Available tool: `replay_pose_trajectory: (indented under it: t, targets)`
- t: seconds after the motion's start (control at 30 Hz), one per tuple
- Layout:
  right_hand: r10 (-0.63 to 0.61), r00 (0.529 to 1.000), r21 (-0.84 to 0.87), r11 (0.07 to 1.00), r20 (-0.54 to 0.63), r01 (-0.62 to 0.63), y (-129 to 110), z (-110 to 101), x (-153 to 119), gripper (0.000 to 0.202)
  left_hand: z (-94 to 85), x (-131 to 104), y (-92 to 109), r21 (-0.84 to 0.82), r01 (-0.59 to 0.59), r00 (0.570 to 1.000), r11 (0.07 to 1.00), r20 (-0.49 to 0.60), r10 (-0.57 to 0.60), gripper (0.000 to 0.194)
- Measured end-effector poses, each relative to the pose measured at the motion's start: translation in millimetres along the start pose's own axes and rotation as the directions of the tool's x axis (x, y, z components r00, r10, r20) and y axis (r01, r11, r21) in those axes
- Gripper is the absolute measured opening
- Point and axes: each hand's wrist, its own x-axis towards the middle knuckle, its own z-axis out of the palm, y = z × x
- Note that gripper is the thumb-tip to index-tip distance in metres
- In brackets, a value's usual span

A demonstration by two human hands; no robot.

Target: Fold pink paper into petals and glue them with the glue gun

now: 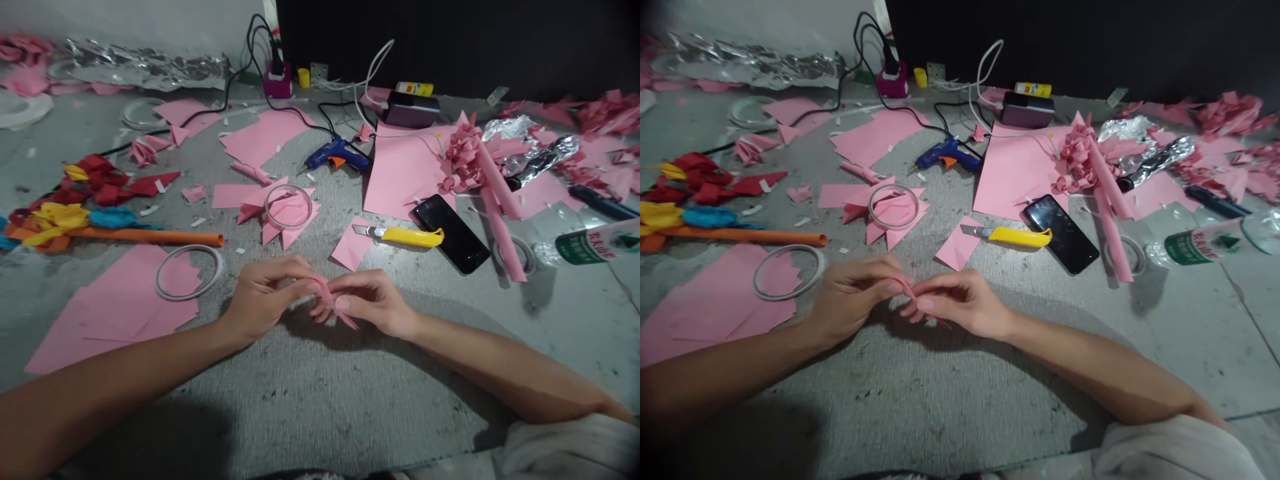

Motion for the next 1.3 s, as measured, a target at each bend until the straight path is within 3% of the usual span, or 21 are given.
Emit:
replay_pose_trajectory:
  t: [0.13, 0.27, 0.5, 0.73, 1.0, 1.17, 1.3]
  targets:
    - [0.054, 0.996, 0.029, 0.998, -0.078, -0.051, 2, 3, -1, 0.034, 0.7, 2, -4, -0.049, 0.037, 0.998, 0.998, -0.039, -0.039, 0.004]
    - [-0.024, 0.992, 0.062, 0.998, -0.125, 0.032, 2, 5, 2, 0.027, 1.8, 3, -7, -0.124, 0.076, 0.995, 0.989, -0.048, -0.082, 0.002]
    - [0.018, 0.984, -0.006, 1.0, -0.176, -0.02, 2, 6, 3, 0.038, 1.5, 2, -7, -0.075, 0.072, 0.996, 0.995, -0.045, -0.076, 0.006]
    - [-0.007, 0.987, -0.032, 0.999, -0.162, 0.002, 4, 5, 4, 0.03, 2.9, 1, -8, -0.046, 0.045, 0.998, 0.998, -0.031, -0.047, 0.01]
    - [0.011, 0.974, -0.146, 0.988, -0.225, -0.045, 11, 11, 2, 0.03, 0.0, -2, -16, -0.089, 0.031, 0.98, 0.996, -0.191, -0.047, 0.01]
    - [0.02, 0.969, -0.161, 0.985, -0.247, -0.061, 12, 12, 2, 0.034, -1.6, 1, -24, -0.207, 0.089, 0.985, 0.974, -0.126, -0.116, 0.014]
    - [0.017, 0.965, -0.175, 0.982, -0.26, -0.064, 10, 12, 2, 0.035, -1.6, 2, -23, -0.179, 0.102, 0.985, 0.979, -0.119, -0.125, 0.018]
